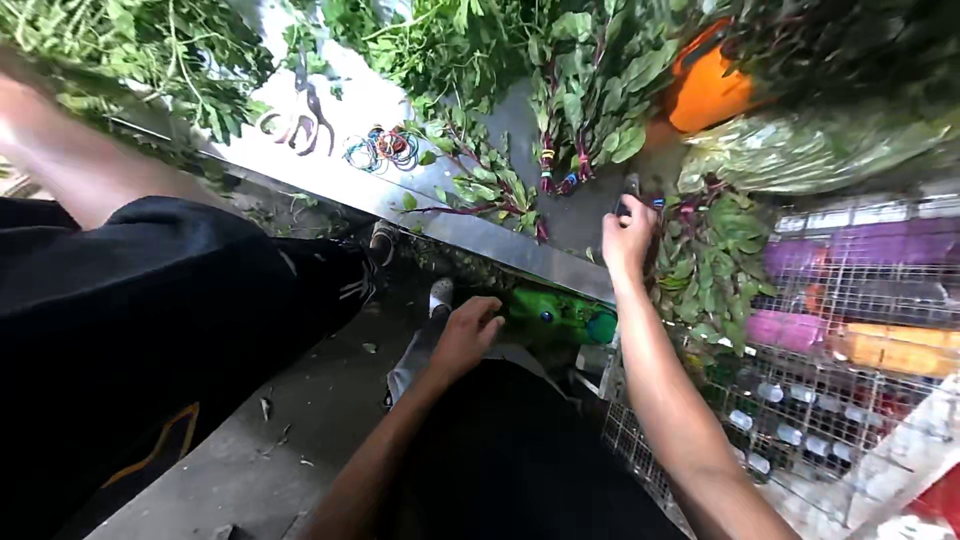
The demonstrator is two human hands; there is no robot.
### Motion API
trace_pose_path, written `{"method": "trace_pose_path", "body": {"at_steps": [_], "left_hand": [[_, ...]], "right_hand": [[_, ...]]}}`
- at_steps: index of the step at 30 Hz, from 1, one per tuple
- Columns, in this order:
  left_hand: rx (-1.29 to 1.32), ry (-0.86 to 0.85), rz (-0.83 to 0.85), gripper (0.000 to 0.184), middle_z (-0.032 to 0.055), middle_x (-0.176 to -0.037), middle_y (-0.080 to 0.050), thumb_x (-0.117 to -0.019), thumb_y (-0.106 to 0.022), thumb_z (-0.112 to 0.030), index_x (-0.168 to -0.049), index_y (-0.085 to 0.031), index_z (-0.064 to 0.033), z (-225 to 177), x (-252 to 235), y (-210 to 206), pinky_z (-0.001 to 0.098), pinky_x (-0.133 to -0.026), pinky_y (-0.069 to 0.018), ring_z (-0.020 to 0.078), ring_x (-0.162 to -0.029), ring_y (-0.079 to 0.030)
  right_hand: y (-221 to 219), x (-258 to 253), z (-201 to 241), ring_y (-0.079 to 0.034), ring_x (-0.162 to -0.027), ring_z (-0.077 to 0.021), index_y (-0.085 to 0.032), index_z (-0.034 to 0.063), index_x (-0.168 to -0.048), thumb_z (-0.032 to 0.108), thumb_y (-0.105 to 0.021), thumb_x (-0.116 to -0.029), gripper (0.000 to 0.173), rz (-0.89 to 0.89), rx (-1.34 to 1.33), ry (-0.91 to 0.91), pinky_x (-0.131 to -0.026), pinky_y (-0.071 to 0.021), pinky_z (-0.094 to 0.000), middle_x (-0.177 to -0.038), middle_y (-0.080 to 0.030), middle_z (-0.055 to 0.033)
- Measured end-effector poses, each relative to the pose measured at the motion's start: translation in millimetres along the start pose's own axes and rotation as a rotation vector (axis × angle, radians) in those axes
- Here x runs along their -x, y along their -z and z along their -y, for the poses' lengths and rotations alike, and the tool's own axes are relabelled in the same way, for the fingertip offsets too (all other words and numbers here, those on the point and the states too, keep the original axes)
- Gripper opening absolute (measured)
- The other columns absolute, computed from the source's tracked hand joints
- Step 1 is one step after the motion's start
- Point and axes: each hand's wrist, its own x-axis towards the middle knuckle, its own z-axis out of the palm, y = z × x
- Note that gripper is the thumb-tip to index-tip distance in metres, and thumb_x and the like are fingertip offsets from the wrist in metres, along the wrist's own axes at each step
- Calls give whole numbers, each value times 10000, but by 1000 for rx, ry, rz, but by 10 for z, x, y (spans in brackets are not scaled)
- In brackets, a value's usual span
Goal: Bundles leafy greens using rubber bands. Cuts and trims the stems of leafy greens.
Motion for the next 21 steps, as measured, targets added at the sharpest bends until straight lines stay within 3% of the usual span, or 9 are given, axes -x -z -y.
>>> {"method": "trace_pose_path", "body": {"at_steps": [2,4,6,8,10,12,13,17,21], "left_hand": [[51,47,-2,315,169,-1212,-668,-1046,-546,-197,-1269,-652,-1,-14,-46,35,334,-913,-557,185,-995,-679],[114,95,16,307,156,-1188,-672,-1048,-550,-208,-1260,-652,-11,-11,-118,53,342,-892,-567,172,-966,-682],[174,144,31,294,140,-1181,-674,-1050,-556,-214,-1249,-654,-21,-32,-203,67,352,-887,-577,169,-960,-688],[211,176,9,282,134,-1137,-688,-1049,-558,-210,-1237,-657,-25,-91,-293,96,369,-873,-578,177,-938,-691],[245,176,-34,272,134,-1076,-707,-1056,-553,-207,-1229,-659,-26,-139,-390,117,395,-867,-584,191,-921,-704],[335,119,-74,257,132,-1008,-706,-1063,-542,-189,-1198,-657,-4,-135,-526,67,396,-836,-599,193,-866,-707],[401,109,-80,254,129,-990,-699,-1069,-532,-184,-1188,-651,8,-148,-599,21,378,-810,-600,183,-837,-699],[694,216,13,300,123,-1067,-703,-1099,-474,-207,-1208,-639,19,-307,-755,-203,331,-751,-599,158,-809,-697],[911,174,37,305,99,-1003,-704,-1100,-468,-208,-1221,-630,20,-439,-700,-426,329,-763,-596,156,-811,-692]], "right_hand": [[-79,239,209,-642,-1181,-355,-563,9,-1392,214,-535,-1058,392,266,-48,101,-991,-538,-517,-1360,-603,-237],[-319,295,295,-675,-1115,-353,-605,48,-1368,285,-588,-1042,403,451,-4,131,-948,-547,-558,-1268,-669,-206],[-528,267,297,-686,-1003,-394,-662,61,-1299,269,-643,-1008,358,461,42,154,-859,-538,-626,-1134,-703,-220],[-513,235,378,-688,-1006,-381,-664,63,-1308,272,-617,-1015,363,457,25,97,-865,-536,-617,-1144,-707,-211],[-331,286,485,-684,-890,-289,-640,57,-1327,302,-583,-1035,385,496,-53,-22,-778,-564,-500,-1094,-712,-166],[-130,410,525,-565,-620,-136,-634,56,-1301,290,-548,-1065,343,525,-159,-114,-554,-472,-304,-895,-697,-77],[-49,464,523,-542,-552,-104,-627,35,-1302,248,-525,-1078,326,543,-231,-138,-499,-446,-257,-844,-698,-67],[184,716,403,-537,-531,-70,-574,-11,-1339,160,-422,-1102,329,625,-496,-150,-487,-439,-202,-849,-703,-76],[288,921,253,-548,-582,-70,-549,-12,-1347,166,-385,-1103,344,685,-622,-78,-522,-463,-211,-914,-688,-66]]}}
